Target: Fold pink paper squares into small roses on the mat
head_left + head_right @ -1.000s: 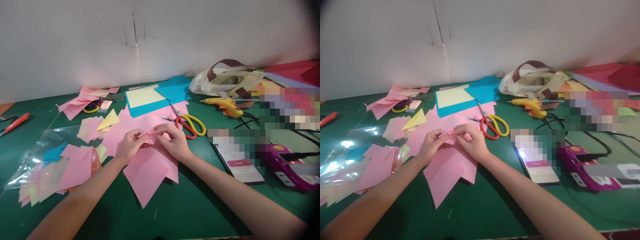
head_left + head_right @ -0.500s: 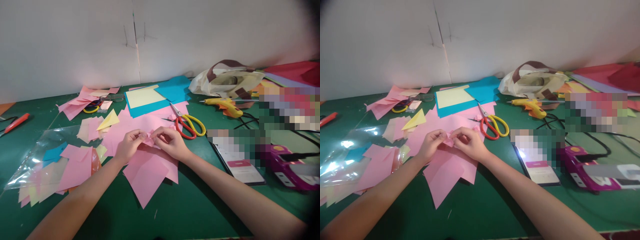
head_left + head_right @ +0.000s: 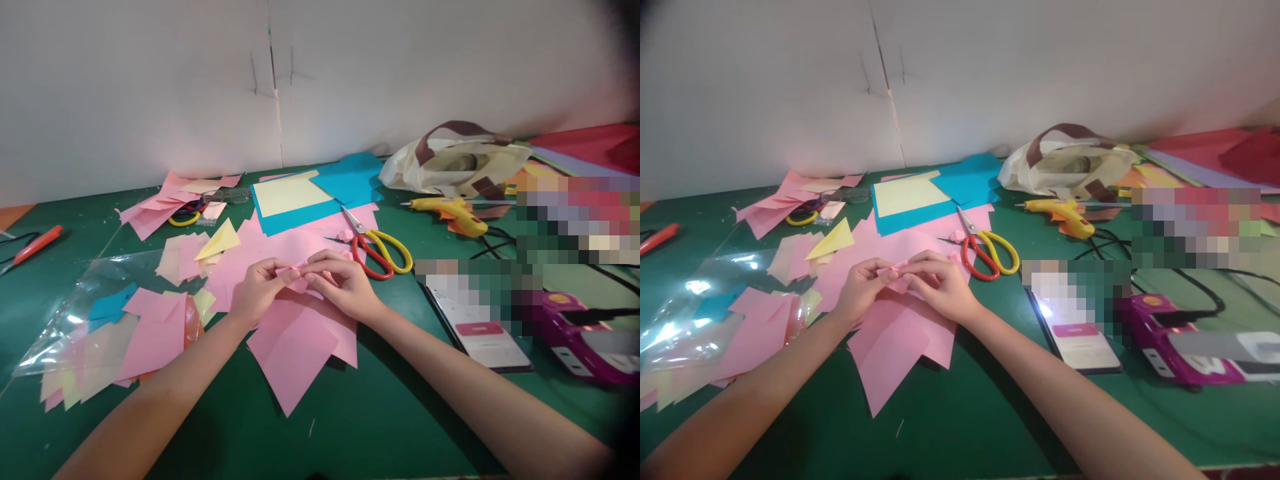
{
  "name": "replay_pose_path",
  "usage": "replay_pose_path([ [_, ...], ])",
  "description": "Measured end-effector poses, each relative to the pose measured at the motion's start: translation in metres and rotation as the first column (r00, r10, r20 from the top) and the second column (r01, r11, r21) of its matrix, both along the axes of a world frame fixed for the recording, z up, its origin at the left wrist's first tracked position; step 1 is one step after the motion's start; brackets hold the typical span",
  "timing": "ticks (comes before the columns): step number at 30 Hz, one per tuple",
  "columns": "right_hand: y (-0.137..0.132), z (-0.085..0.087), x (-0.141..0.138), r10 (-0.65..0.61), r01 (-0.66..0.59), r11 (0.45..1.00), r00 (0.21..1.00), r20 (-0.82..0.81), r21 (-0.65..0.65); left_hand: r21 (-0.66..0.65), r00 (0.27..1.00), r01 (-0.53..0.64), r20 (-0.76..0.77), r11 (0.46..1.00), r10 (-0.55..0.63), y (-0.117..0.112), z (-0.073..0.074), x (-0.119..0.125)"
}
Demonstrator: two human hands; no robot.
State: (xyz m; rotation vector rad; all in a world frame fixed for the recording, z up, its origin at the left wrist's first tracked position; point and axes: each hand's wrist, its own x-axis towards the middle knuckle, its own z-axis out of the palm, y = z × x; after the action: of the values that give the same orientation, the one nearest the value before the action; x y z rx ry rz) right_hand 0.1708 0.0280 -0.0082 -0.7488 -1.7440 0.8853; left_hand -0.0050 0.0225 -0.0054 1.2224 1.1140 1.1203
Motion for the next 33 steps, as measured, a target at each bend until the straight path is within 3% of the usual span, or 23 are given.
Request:
replay_pose_path([
  [6, 0.001, -0.003, 0.0, -0.041, 0.04, 0.998, 0.999, -0.025, -0.039, 0.021, 1.0, 0.005, 0.016, 1.0, -0.005, 0.0, -0.001, 0.002],
  [12, 0.0, -0.003, -0.001, -0.046, 0.045, 0.999, 0.998, -0.045, -0.03, 0.129, 0.995, -0.002, -0.103, 0.992, 0.016, -0.001, 0.001, 0.003],
  [18, 0.002, -0.002, -0.001, -0.032, 0.027, 0.992, 0.999, -0.035, -0.123, 0.138, 0.986, 0.032, -0.164, 0.99, -0.009, -0.001, 0.002, 0.003],
  [21, 0.002, -0.002, -0.001, -0.046, 0.044, 0.989, 0.999, -0.018, -0.139, 0.162, 0.987, -0.005, -0.158, 0.987, 0.031, -0.001, 0.0, 0.002],
  [26, 0.001, -0.002, -0.002, -0.093, 0.097, 0.992, 0.994, 0.054, -0.076, 0.309, 0.975, -0.116, -0.148, 0.944, 0.168, -0.004, 0.0, 0.005],
  [29, 0.0, -0.004, -0.002, -0.127, 0.127, 0.992, 0.986, 0.105, 0.012, 0.46, 0.941, -0.118, -0.231, 0.88, 0.247, -0.008, 0.003, 0.007],
  [33, -0.001, -0.006, -0.001, -0.139, 0.114, 0.982, 0.975, 0.171, 0.147, 0.52, 0.917, -0.14, -0.253, 0.842, 0.309, -0.011, 0.003, 0.008],
])
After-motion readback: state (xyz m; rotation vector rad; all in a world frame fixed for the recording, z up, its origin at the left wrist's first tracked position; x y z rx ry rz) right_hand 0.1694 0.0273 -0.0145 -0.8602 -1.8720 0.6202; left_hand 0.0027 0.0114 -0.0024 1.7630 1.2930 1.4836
